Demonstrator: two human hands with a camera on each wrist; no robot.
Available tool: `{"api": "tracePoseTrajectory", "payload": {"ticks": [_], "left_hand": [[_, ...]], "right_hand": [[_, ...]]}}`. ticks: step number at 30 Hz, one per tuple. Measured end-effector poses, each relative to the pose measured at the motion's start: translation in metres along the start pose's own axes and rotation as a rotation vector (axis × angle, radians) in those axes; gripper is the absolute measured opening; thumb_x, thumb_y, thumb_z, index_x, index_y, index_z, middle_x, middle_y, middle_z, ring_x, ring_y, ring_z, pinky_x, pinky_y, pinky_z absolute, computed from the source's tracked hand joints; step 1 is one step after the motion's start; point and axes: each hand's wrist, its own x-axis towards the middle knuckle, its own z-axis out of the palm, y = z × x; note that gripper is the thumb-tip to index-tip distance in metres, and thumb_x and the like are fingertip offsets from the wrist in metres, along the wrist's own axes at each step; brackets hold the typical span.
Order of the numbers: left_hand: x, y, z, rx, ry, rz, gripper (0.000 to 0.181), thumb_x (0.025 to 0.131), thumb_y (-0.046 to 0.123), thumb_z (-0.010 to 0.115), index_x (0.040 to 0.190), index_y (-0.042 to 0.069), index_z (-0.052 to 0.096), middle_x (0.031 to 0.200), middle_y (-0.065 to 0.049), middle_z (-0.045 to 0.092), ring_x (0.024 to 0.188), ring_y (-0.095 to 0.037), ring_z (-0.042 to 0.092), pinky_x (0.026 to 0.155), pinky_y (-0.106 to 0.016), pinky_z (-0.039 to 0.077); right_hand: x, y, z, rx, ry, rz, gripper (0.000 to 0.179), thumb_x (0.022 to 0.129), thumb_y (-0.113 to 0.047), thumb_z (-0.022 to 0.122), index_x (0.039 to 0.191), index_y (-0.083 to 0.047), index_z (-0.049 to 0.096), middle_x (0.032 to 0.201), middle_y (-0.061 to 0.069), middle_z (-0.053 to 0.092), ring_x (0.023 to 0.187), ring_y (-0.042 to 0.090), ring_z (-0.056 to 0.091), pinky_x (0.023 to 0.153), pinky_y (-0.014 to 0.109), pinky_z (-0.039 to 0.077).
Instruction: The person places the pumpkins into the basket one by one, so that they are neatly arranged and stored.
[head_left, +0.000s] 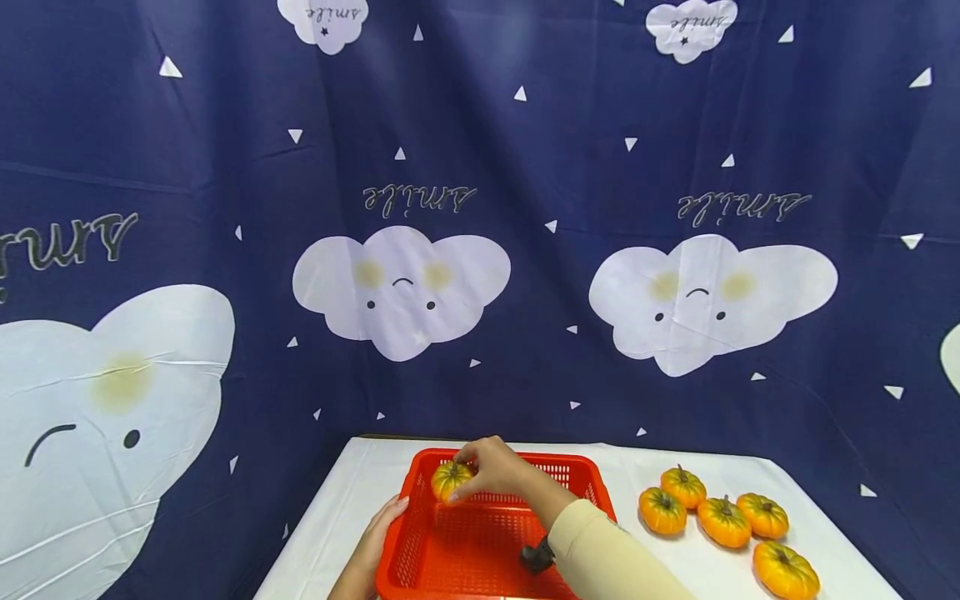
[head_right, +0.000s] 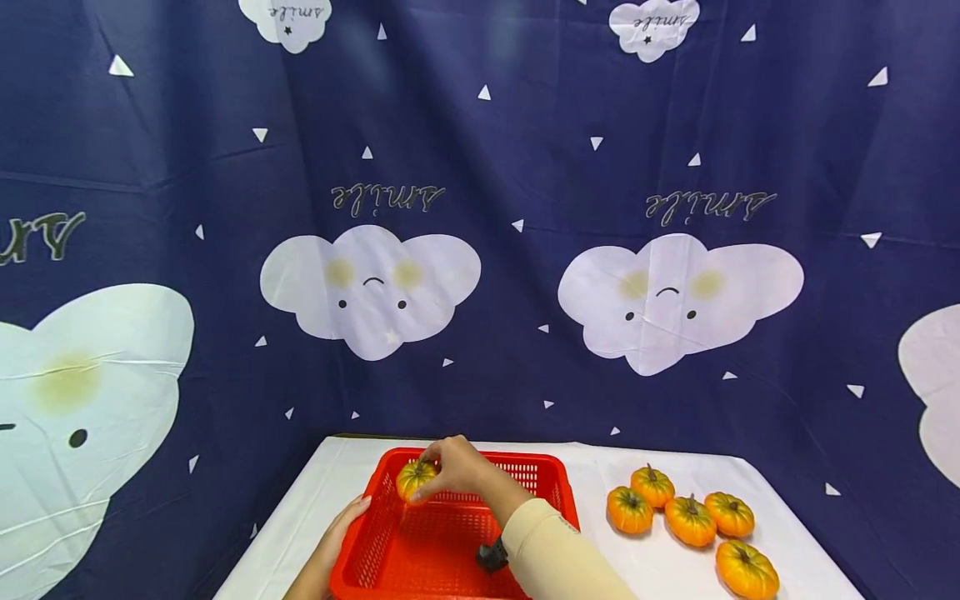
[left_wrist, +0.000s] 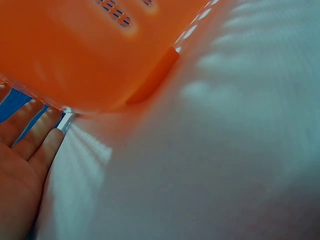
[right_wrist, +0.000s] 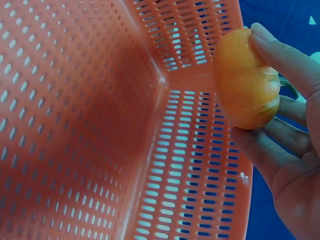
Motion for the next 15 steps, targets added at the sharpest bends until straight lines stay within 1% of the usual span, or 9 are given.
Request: {"api": "tracePoseTrajectory", "payload": {"ticks": [7, 11, 13, 15], "left_hand": [[0.000, 0.006, 0.000, -0.015, 0.031, 0.021, 0.069, 0.113, 0.039, 0.044, 0.165, -0.001, 0.021, 0.154, -0.019, 0.047, 0.135, -0.032, 0.049, 0.107, -0.049, 0.046], [0.000, 0.004, 0.000, -0.020, 0.036, 0.018, 0.069, 0.112, 0.039, 0.044, 0.164, -0.002, 0.022, 0.152, -0.020, 0.048, 0.134, -0.033, 0.050, 0.105, -0.048, 0.047], [-0.001, 0.002, 0.001, -0.022, 0.037, 0.013, 0.069, 0.112, 0.039, 0.045, 0.164, -0.001, 0.022, 0.152, -0.021, 0.049, 0.133, -0.033, 0.050, 0.104, -0.048, 0.047], [-0.001, 0.000, 0.002, -0.020, 0.035, 0.009, 0.070, 0.112, 0.039, 0.046, 0.164, -0.002, 0.023, 0.151, -0.020, 0.050, 0.132, -0.033, 0.052, 0.104, -0.048, 0.048]], "right_hand": [[0.009, -0.007, 0.009, -0.032, -0.025, -0.002, 0.058, 0.068, -0.037, 0.102, 0.114, -0.009, 0.080, 0.105, -0.008, 0.071, 0.090, 0.007, 0.060, 0.080, 0.023, 0.053], [0.007, -0.005, 0.015, -0.035, -0.020, -0.001, 0.055, 0.068, -0.036, 0.103, 0.111, -0.009, 0.081, 0.102, -0.009, 0.068, 0.089, 0.007, 0.058, 0.078, 0.023, 0.053], [0.005, -0.002, 0.018, -0.034, -0.017, 0.003, 0.055, 0.067, -0.036, 0.103, 0.110, -0.010, 0.081, 0.099, -0.009, 0.068, 0.087, 0.009, 0.059, 0.076, 0.023, 0.053], [0.002, 0.001, 0.021, -0.038, -0.016, 0.018, 0.055, 0.066, -0.036, 0.103, 0.110, -0.010, 0.081, 0.099, -0.009, 0.069, 0.087, 0.012, 0.060, 0.076, 0.024, 0.053]]}}
